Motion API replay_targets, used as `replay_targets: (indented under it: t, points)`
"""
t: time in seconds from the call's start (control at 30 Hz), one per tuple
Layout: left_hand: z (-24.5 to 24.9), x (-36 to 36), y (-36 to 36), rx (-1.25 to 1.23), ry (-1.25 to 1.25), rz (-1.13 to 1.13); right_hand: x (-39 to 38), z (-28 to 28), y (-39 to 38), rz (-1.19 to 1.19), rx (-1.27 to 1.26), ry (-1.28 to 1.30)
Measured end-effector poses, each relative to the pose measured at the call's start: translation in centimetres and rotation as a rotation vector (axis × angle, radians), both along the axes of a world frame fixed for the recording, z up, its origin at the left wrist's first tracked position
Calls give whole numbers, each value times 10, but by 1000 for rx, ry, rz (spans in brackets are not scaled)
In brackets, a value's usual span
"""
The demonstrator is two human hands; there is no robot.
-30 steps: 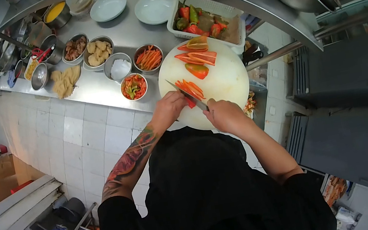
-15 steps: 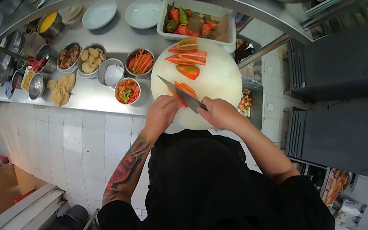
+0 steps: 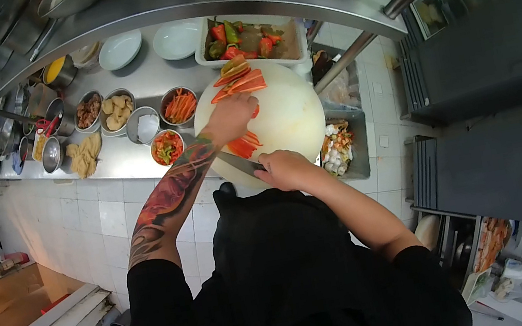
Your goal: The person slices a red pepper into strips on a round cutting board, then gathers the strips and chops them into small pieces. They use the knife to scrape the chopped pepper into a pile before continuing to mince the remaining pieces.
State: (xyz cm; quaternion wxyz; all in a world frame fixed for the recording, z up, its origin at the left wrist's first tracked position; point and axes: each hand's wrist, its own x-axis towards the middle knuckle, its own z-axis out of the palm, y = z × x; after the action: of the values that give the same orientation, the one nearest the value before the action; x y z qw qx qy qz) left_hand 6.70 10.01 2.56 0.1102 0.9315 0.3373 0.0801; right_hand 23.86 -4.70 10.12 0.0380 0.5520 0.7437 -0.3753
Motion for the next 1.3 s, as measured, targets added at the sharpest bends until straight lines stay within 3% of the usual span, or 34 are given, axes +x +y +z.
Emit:
replay_targets:
  t: [0.03, 0.1, 0.2, 0.33, 0.53, 0.73, 1.07, 1.23, 1.3]
  points:
    - [8, -7, -4, -3, 3, -6, 0, 4, 0, -6, -3, 3]
    - [31, -27, -18, 8, -315, 34, 1, 14, 4, -73, -84, 16]
    - [81, -66, -62, -80, -341, 27, 11, 17, 11, -145, -94, 20]
    - [37, -77, -118, -178, -371, -31, 29, 7, 20, -146, -61, -35]
    - [-7, -56, -153, -65, -525, 285, 28, 16, 3, -9, 190, -140]
    - [-12, -31, -134, 19, -443, 245, 35, 14, 8, 41, 215, -191]
    - [2, -43, -123, -84, -270, 92, 38, 10, -17, 15, 296, -164]
    - [7, -44, -112, -110, -208, 20, 35, 47, -34, 25, 200, -211]
    - [7, -46, -110, -123, -214, 15, 33, 28, -29, 15, 223, -192]
